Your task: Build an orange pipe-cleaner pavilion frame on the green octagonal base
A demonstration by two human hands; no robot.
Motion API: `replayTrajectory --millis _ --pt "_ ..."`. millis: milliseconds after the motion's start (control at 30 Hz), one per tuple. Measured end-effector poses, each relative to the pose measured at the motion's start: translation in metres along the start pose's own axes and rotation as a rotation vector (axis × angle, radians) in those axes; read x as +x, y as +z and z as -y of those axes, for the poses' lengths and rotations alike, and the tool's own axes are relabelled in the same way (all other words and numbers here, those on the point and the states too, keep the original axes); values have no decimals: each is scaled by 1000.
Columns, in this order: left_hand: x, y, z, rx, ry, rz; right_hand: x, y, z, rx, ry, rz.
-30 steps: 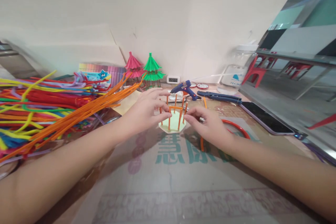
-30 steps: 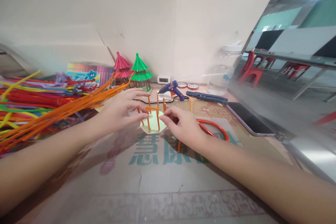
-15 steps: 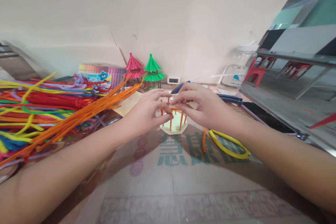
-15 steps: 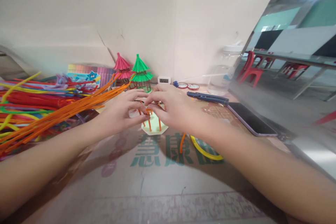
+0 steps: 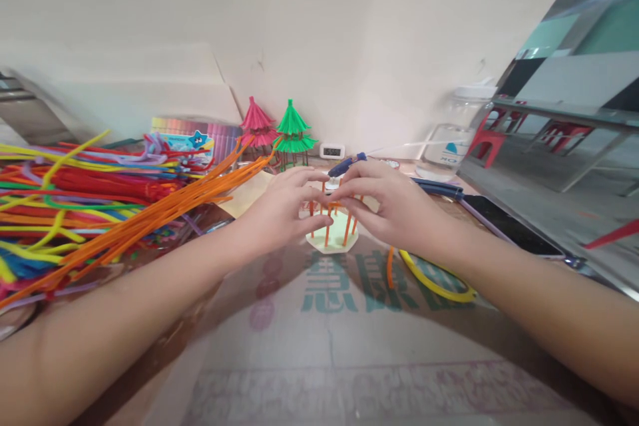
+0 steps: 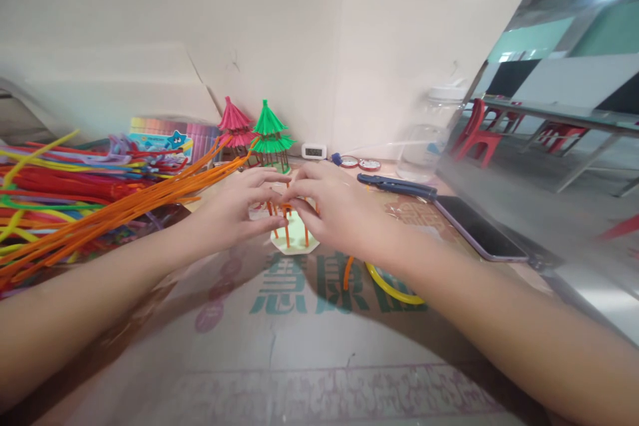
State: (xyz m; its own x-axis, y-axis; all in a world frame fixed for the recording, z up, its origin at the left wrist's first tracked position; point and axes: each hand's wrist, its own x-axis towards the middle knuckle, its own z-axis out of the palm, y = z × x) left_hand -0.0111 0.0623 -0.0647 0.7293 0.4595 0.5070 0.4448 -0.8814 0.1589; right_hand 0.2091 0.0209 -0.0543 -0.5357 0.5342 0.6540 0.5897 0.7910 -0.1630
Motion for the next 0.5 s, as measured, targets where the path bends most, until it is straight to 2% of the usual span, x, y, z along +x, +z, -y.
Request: replayTrajectory --millis 100,200,267,333,433,500 --pt "-1 -12 9 -42 -55 66 -2 -11 4 9 106 -70" --pt "-8 -18 29 -21 -202 192 -14 -19 2 9 256 -126" --pt "-14 -14 43 -49 -230 232 -28 -17 -3 1 328 -37" --pt "-18 -5 53 -180 -242 302 -42 -9 -9 -5 409 142" --pt "-20 9 54 -418 -332 363 -57 8 -13 65 509 350" --pt "-18 15 49 -550 -367 386 -61 18 -14 102 509 413"
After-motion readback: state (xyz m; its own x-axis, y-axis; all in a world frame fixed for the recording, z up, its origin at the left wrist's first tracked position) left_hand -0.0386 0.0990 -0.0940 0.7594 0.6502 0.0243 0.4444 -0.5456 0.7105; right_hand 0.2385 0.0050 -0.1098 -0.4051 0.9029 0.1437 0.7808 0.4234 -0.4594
